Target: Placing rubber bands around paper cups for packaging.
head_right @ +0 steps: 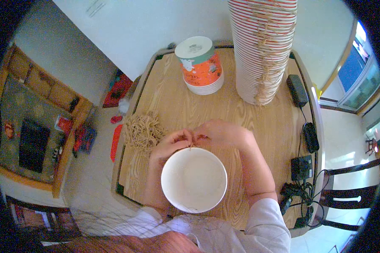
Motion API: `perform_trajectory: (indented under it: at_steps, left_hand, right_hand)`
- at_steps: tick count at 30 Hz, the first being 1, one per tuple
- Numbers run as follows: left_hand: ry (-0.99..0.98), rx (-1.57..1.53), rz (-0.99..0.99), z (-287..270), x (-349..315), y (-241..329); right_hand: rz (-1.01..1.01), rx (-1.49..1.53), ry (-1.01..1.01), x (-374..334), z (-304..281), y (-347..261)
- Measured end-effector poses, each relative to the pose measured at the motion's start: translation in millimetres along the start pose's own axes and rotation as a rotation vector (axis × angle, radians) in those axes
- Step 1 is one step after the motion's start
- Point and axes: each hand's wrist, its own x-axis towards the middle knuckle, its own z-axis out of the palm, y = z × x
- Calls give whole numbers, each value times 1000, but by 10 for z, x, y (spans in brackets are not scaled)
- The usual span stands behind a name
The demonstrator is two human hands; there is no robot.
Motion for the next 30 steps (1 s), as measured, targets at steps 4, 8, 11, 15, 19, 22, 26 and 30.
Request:
perform_trajectory:
  at_steps: [4,8,11,15,19,22,26,30]
  left_hand:
    - [-22,-206,20,59,-8,31]
    - [-58,-213,-19,-22,20,-31]
    - [12,-298,-72,25,26,8]
    - [165,-178,-171,4,-34,29]
    - [203,-101,-169,51,-87,139]
    - [111,-67,-60,6,-83,96]
    - [199,68,-155,94,-41,141]
    - [229,147,-146,92,-39,122]
  right_hand:
    - [-15,-16,5,-30,14,-7]
    - [5,-60,-2,-17,33,-32]
    - [16,-60,15,-21,6,-101]
    - [35,-64,49,-52,-7,-156]
    - [-27,-50,123,-77,36,-87]
    - [-4,-99,112,-65,21,-117]
    - [73,-146,119,-63,16,-112]
    - [67,-151,150,-46,58,-80]
